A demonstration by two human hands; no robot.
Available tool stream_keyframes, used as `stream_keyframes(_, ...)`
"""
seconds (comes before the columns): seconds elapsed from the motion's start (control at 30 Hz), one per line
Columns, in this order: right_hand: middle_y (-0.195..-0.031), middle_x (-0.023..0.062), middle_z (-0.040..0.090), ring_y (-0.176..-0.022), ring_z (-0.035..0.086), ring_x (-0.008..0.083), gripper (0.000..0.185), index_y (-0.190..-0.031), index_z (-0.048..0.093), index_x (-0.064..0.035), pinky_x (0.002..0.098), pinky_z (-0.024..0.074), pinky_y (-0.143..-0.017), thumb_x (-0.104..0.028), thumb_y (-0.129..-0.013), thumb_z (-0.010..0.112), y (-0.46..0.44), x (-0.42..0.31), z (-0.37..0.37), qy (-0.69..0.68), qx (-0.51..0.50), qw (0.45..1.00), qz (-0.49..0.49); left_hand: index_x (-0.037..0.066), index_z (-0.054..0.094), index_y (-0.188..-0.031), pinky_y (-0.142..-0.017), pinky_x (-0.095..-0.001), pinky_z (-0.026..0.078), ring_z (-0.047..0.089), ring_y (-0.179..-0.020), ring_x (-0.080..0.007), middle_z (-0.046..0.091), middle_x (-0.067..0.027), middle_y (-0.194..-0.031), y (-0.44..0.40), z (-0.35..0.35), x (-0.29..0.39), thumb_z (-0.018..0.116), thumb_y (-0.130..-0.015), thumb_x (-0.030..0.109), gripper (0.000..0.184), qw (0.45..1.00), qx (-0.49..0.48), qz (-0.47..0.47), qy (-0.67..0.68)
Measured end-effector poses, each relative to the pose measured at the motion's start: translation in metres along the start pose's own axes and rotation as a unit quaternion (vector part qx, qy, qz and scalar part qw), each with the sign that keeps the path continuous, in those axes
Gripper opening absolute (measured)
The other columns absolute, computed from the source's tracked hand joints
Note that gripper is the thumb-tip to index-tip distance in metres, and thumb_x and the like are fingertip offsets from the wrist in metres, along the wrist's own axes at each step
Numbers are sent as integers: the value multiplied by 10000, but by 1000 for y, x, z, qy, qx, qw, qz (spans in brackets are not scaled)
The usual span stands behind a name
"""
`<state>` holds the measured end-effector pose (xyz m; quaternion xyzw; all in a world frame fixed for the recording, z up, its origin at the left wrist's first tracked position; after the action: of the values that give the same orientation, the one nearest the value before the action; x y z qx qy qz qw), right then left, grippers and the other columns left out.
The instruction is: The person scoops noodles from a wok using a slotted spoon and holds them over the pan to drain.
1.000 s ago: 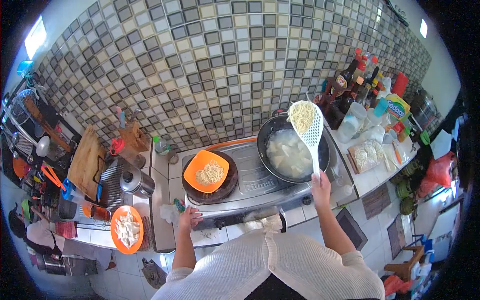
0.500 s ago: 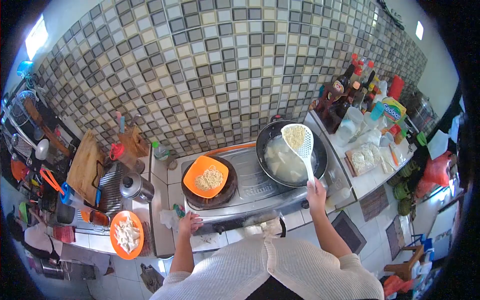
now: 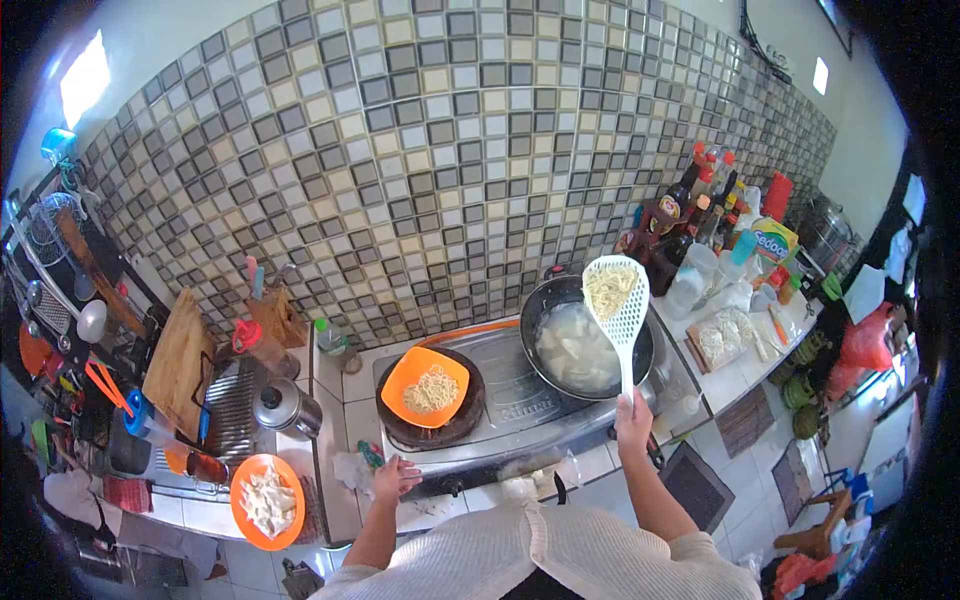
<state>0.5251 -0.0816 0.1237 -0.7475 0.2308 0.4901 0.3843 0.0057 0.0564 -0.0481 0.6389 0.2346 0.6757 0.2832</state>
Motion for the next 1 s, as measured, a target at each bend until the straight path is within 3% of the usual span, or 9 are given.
stream_keyframes(0.13,-674,-63,450,-529,389,20,281,-1121,568,-16,197,304,-441,-179,-892,578,12,-2,3,32,-20,999,27,27,611,-874,-421,-267,435,673,-601,-234,685,-130,-777,-4,-1,-4,392,-936,419,454,1000,0,0,-1)
stream_keyframes(0.2,-763,70,582,-703,519,129,255,-1052,583,25,273,430,-658,-161,-879,562,19,5,3,83,-25,992,96,24,610,-873,-417,-265,436,672,-596,-230,684,-129,-770,-5,-1,-5,388,-940,413,453,1000,-6,3,-10)
stream_keyframes(0.33,-783,68,593,-706,518,115,270,-1068,583,32,268,429,-655,-158,-876,578,31,10,5,64,26,997,36,20,613,-874,-424,-272,444,672,-599,-222,685,-121,-780,-8,-1,-5,391,-934,417,458,999,-21,17,-21)
stream_keyframes(0.4,-686,-46,489,-535,426,43,220,-1060,597,-11,220,327,-453,-134,-879,576,37,2,10,81,0,996,30,25,619,-878,-446,-281,450,672,-609,-222,688,-117,-803,-4,-1,-7,397,-921,435,468,999,-29,22,-29)
stream_keyframes(0.43,-686,-46,489,-535,426,43,220,-1060,597,-11,220,327,-453,-134,-879,576,40,-4,9,83,3,996,31,18,616,-865,-418,-266,443,671,-596,-220,685,-122,-780,-3,-1,-6,404,-930,419,458,999,-29,24,-14)
stream_keyframes(0.5,-824,61,603,-750,532,104,282,-1099,577,37,253,435,-695,-120,-865,599,43,-3,8,43,16,993,106,11,613,-853,-390,-250,437,670,-583,-218,682,-128,-757,-4,0,-3,411,-939,403,449,999,-29,29,2)
stream_keyframes(0.8,-727,16,539,-672,475,104,206,-1001,589,29,265,408,-625,-132,-873,580,50,-4,21,11,-1,991,130,5,612,-890,-441,-246,466,676,-618,-218,685,-129,-781,-7,-2,-5,425,-933,407,445,997,-66,27,19)
stream_keyframes(0.87,-708,24,536,-664,475,107,224,-984,589,33,265,404,-617,-164,-876,580,50,-14,20,52,14,995,85,4,607,-910,-436,-243,464,676,-615,-217,686,-129,-791,-3,-2,-3,425,-933,403,440,996,-82,29,-4)
stream_keyframes(1.0,-709,37,541,-663,477,108,241,-973,592,30,265,407,-623,-188,-873,586,49,-7,24,77,-2,992,96,5,604,-917,-429,-243,460,676,-615,-216,686,-128,-794,-9,-3,-7,425,-935,403,437,994,-101,48,-9)
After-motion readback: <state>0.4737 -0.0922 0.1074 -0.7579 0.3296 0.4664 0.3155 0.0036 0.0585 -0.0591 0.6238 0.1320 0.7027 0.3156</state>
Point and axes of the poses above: each hand's wrist, its own y-axis away from the middle knuckle, its own z-axis out of the palm, x = y × z, the point moved 8 cm from there along -y, towards the middle knuckle
